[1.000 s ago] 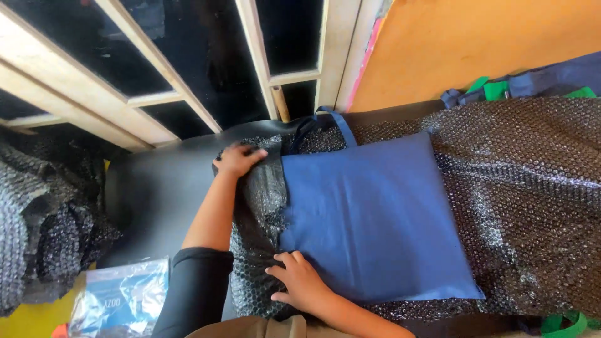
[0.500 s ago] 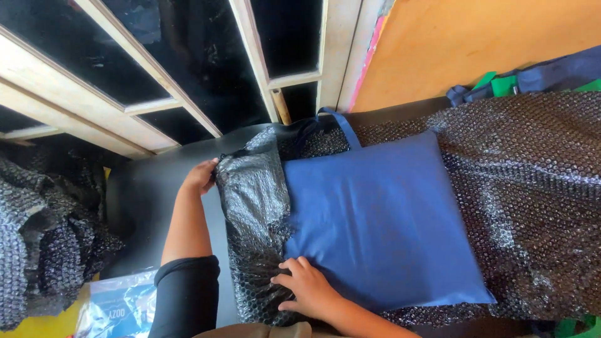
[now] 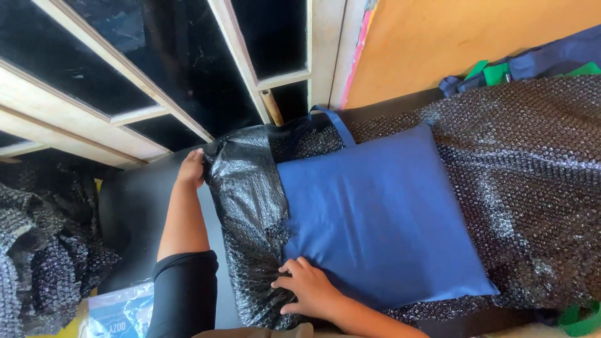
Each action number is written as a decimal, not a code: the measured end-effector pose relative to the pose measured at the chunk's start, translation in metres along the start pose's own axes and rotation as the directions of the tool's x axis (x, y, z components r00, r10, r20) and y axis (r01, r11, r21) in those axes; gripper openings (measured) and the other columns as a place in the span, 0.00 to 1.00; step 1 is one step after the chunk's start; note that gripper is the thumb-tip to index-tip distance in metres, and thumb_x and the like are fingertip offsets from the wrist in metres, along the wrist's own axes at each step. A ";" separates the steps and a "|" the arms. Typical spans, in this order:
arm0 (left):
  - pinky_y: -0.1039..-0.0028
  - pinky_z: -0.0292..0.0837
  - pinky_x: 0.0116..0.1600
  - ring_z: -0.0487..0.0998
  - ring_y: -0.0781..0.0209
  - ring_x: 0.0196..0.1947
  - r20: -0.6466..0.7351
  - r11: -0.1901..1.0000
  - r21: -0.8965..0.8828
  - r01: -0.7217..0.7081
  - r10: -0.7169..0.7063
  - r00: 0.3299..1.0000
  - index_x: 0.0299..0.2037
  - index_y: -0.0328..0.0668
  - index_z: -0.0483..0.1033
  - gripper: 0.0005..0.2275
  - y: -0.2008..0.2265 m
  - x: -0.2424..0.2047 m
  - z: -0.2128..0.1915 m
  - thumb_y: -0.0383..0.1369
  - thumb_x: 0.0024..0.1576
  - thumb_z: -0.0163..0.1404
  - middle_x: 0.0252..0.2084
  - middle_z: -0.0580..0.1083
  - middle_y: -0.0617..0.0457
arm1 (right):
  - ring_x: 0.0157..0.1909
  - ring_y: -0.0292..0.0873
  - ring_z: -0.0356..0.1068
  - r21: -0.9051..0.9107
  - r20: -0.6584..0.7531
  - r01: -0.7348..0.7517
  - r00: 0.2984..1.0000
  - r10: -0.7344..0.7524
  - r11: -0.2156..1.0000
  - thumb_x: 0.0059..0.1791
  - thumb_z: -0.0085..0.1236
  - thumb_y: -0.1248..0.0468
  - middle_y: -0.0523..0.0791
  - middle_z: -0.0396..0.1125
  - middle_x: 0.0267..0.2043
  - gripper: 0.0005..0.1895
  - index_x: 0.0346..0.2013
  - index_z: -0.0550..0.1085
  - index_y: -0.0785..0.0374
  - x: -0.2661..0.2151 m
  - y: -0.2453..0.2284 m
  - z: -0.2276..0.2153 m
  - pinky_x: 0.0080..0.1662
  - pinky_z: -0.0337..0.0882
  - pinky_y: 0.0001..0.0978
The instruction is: The person wraps a blue bag in black bubble wrap on a table, folds the wrap around the bag, and secures it with clear packing tape. The wrapped package remains on the table at the end.
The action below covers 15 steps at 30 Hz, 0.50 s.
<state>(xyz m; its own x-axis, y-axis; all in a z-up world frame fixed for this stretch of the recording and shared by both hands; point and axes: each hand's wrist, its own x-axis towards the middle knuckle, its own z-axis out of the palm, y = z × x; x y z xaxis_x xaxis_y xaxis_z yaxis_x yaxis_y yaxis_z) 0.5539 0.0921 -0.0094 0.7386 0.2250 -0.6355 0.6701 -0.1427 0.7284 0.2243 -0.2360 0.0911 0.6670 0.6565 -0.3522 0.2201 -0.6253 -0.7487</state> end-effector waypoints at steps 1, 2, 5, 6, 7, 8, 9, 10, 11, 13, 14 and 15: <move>0.60 0.66 0.62 0.70 0.52 0.64 -0.013 0.998 -0.047 -0.033 0.033 0.999 0.63 0.52 0.66 0.19 -0.003 0.010 -0.003 0.48 0.67 0.36 0.64 0.69 0.48 | 0.62 0.52 0.54 0.003 -0.002 0.008 1.000 -0.008 1.000 0.42 0.70 0.50 0.48 0.56 0.62 0.32 0.60 0.73 0.51 0.000 0.001 0.000 0.52 0.65 0.51; 0.60 0.68 0.63 0.71 0.50 0.64 -0.028 0.993 -0.094 -0.066 0.063 0.998 0.65 0.50 0.65 0.20 -0.007 0.019 -0.006 0.47 0.68 0.34 0.64 0.70 0.45 | 0.62 0.52 0.54 0.006 -0.003 0.016 1.000 -0.016 1.000 0.42 0.70 0.50 0.48 0.56 0.62 0.32 0.60 0.73 0.51 0.000 0.001 0.001 0.51 0.65 0.51; 0.73 0.69 0.36 0.69 0.64 0.28 -0.218 0.844 -0.511 -0.165 0.058 0.974 0.41 0.46 0.68 0.13 -0.030 0.071 -0.008 0.44 0.68 0.37 0.32 0.68 0.56 | 0.63 0.52 0.53 -0.001 0.011 -0.008 1.000 0.008 1.000 0.42 0.70 0.50 0.48 0.55 0.63 0.32 0.60 0.73 0.51 0.000 -0.002 -0.001 0.53 0.65 0.52; 0.73 0.69 0.36 0.69 0.64 0.28 -0.217 0.845 -0.508 -0.165 0.060 0.974 0.41 0.46 0.68 0.13 -0.025 0.059 -0.007 0.44 0.68 0.37 0.32 0.68 0.56 | 0.63 0.52 0.53 0.002 0.008 -0.008 1.000 0.008 1.000 0.42 0.70 0.50 0.48 0.55 0.63 0.32 0.60 0.73 0.51 0.000 0.000 0.001 0.53 0.65 0.52; 0.70 0.67 0.47 0.70 0.60 0.43 -0.159 0.906 -0.398 -0.143 0.085 0.984 0.52 0.49 0.69 0.20 -0.021 0.047 -0.007 0.52 0.65 0.33 0.46 0.69 0.56 | 0.62 0.52 0.54 -0.001 -0.030 0.011 0.999 -0.011 1.000 0.41 0.71 0.51 0.48 0.56 0.61 0.32 0.59 0.74 0.51 0.000 0.002 0.002 0.51 0.66 0.52; 0.67 0.66 0.59 0.72 0.57 0.58 -0.100 0.951 -0.280 -0.127 0.103 0.990 0.64 0.52 0.70 0.31 -0.017 0.034 -0.008 0.60 0.61 0.29 0.59 0.71 0.56 | 0.61 0.52 0.56 -0.006 -0.067 0.032 0.997 -0.032 0.999 0.40 0.73 0.51 0.48 0.58 0.60 0.32 0.57 0.74 0.51 0.000 0.003 0.004 0.49 0.67 0.52; 0.67 0.66 0.59 0.72 0.57 0.58 -0.101 0.952 -0.279 -0.129 0.104 0.989 0.64 0.52 0.70 0.31 -0.014 0.012 -0.007 0.60 0.61 0.29 0.59 0.71 0.56 | 0.61 0.52 0.56 -0.006 -0.069 0.034 0.997 -0.034 0.999 0.40 0.73 0.51 0.48 0.58 0.60 0.32 0.57 0.74 0.51 -0.001 0.001 0.005 0.49 0.67 0.52; 0.65 0.68 0.61 0.73 0.55 0.58 0.000 0.989 -0.094 -0.112 0.112 0.994 0.61 0.46 0.71 0.23 -0.009 -0.009 -0.006 0.49 0.61 0.41 0.57 0.73 0.52 | 0.61 0.52 0.55 0.002 -0.060 0.023 0.998 -0.023 1.000 0.41 0.73 0.51 0.47 0.57 0.60 0.32 0.58 0.74 0.51 -0.002 -0.001 0.003 0.50 0.67 0.51; 0.63 0.69 0.62 0.74 0.53 0.57 0.100 0.989 0.095 -0.109 0.100 0.990 0.57 0.40 0.73 0.17 -0.005 -0.031 -0.004 0.38 0.61 0.54 0.56 0.75 0.47 | 0.61 0.51 0.55 0.009 -0.051 0.013 0.999 -0.012 1.000 0.41 0.73 0.52 0.47 0.57 0.60 0.32 0.58 0.74 0.50 -0.003 -0.002 0.002 0.51 0.66 0.51; 0.63 0.67 0.63 0.72 0.53 0.61 -0.051 0.989 0.078 -0.123 0.128 0.991 0.59 0.39 0.73 0.22 -0.014 -0.019 -0.009 0.43 0.59 0.55 0.60 0.73 0.48 | 0.61 0.52 0.55 0.001 -0.065 0.023 0.998 -0.023 1.000 0.41 0.73 0.52 0.47 0.57 0.60 0.32 0.58 0.74 0.51 -0.002 -0.001 0.003 0.51 0.66 0.51; 0.62 0.66 0.63 0.70 0.54 0.65 -0.202 0.989 0.056 -0.135 0.144 0.969 0.61 0.39 0.74 0.26 -0.022 -0.014 -0.012 0.48 0.57 0.57 0.64 0.72 0.50 | 0.61 0.52 0.55 -0.009 -0.071 0.031 0.997 -0.032 0.999 0.41 0.73 0.52 0.48 0.57 0.60 0.32 0.58 0.74 0.51 -0.004 0.000 0.005 0.50 0.66 0.52; 0.62 0.66 0.63 0.70 0.54 0.65 -0.204 0.989 0.058 -0.134 0.143 0.969 0.61 0.39 0.74 0.26 -0.020 -0.016 -0.008 0.48 0.57 0.57 0.64 0.72 0.50 | 0.61 0.52 0.55 -0.007 -0.070 0.033 0.997 -0.033 0.999 0.41 0.73 0.52 0.48 0.57 0.60 0.32 0.58 0.74 0.51 -0.005 -0.003 0.003 0.50 0.66 0.52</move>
<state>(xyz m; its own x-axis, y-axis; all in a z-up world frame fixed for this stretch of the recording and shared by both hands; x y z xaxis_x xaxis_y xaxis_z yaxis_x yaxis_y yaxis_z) 0.5281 0.0988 -0.0122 0.7961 0.3941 -0.4593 0.5684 -0.2267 0.7909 0.2185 -0.2364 0.0937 0.7074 0.6460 -0.2869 0.2470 -0.6062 -0.7560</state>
